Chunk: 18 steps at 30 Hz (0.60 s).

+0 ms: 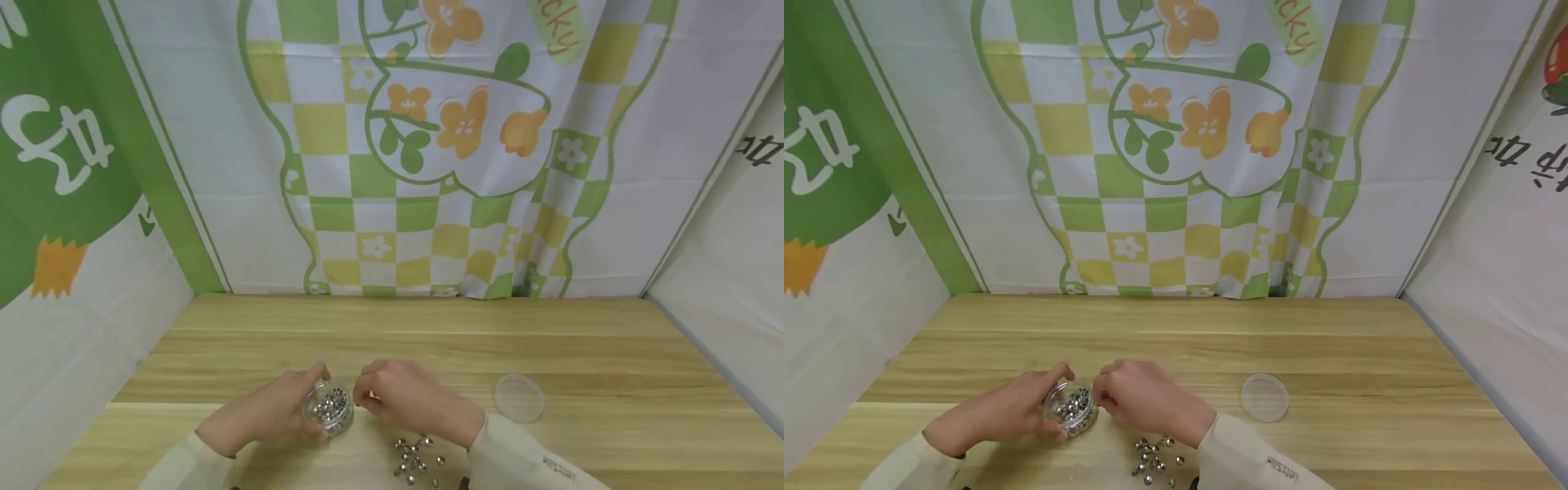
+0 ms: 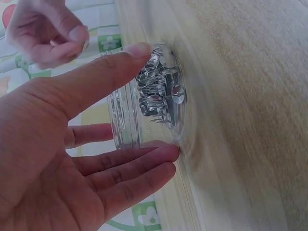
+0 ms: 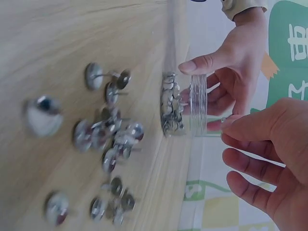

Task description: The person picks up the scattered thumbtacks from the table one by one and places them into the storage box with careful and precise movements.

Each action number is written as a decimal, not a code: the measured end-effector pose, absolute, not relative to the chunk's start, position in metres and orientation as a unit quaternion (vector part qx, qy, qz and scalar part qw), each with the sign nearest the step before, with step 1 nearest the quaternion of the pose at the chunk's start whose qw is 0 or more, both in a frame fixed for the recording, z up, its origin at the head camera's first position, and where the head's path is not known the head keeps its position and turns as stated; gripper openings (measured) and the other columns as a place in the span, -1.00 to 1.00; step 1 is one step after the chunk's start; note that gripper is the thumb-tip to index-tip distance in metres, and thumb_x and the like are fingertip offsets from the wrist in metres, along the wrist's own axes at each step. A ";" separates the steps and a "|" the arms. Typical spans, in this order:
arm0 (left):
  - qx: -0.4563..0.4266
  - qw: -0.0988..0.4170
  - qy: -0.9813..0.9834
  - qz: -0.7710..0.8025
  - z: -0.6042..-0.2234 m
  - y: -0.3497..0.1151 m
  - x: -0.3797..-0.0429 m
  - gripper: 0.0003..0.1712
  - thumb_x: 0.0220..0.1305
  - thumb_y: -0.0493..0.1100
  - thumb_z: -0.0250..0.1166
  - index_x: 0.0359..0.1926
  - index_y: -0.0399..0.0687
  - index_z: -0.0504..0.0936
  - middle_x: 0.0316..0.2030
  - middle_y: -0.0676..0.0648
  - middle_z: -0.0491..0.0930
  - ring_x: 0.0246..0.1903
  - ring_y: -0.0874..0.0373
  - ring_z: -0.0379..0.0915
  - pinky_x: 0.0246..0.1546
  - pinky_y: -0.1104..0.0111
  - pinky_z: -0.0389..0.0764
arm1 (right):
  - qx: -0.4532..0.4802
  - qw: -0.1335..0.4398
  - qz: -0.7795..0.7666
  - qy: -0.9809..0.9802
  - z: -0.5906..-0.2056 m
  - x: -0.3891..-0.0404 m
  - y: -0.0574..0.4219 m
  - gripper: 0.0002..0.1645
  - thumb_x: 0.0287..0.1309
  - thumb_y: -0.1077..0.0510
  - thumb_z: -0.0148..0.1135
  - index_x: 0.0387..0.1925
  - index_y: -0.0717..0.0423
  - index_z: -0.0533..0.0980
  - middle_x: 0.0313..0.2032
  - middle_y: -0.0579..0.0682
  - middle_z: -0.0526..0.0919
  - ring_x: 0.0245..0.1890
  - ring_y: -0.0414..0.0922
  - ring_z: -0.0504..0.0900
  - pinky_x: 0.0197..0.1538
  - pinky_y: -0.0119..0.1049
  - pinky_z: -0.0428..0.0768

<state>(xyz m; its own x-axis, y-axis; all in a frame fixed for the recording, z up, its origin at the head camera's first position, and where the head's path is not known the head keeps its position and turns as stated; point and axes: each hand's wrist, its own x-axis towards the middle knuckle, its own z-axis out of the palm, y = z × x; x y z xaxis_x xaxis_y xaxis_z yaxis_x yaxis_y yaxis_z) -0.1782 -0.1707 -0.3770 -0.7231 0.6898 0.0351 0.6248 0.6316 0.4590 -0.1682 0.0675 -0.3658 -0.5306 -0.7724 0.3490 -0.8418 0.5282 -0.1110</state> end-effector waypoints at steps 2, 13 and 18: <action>0.368 0.070 0.900 0.224 -0.376 -0.171 -0.178 -0.21 -0.23 0.01 0.56 -0.04 -0.23 0.35 -0.29 -0.21 0.64 -0.29 -0.05 0.58 -0.29 0.03 0.69 | 0.471 0.135 0.136 -0.861 -0.366 -0.169 0.061 -0.90 0.05 0.21 0.37 -0.41 -0.08 0.70 -0.42 -0.26 0.70 -0.40 -0.40 0.57 -0.33 -0.55 0.64; 0.374 0.078 0.894 0.235 -0.376 -0.173 -0.178 -0.30 -0.16 0.02 0.54 -0.07 -0.13 0.36 -0.24 -0.16 0.64 -0.25 -0.03 0.58 -0.27 0.05 0.69 | 0.486 0.123 0.120 -0.857 -0.369 -0.178 0.032 -0.93 0.05 0.16 0.38 -0.38 -0.07 0.70 -0.43 -0.25 0.69 -0.45 -0.45 0.51 -0.39 -0.65 0.55; 0.385 0.072 0.889 0.237 -0.377 -0.171 -0.179 -0.35 -0.17 0.00 0.54 -0.13 -0.06 0.35 -0.30 -0.06 0.63 -0.31 0.07 0.57 -0.34 0.13 0.69 | 0.479 0.117 0.127 -0.861 -0.369 -0.180 0.028 -0.94 0.06 0.16 0.36 -0.39 -0.09 0.67 -0.42 -0.26 0.68 -0.45 -0.45 0.50 -0.41 -0.64 0.54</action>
<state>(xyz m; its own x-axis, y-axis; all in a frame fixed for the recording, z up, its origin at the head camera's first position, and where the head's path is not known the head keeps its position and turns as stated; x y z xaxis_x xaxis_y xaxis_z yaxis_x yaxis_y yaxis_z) -0.1794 -0.1713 -0.3767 -0.6934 0.7185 0.0544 0.6505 0.5917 0.4762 -0.1795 0.0280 -0.3695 -0.5131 -0.7950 0.3236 -0.8546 0.5085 -0.1056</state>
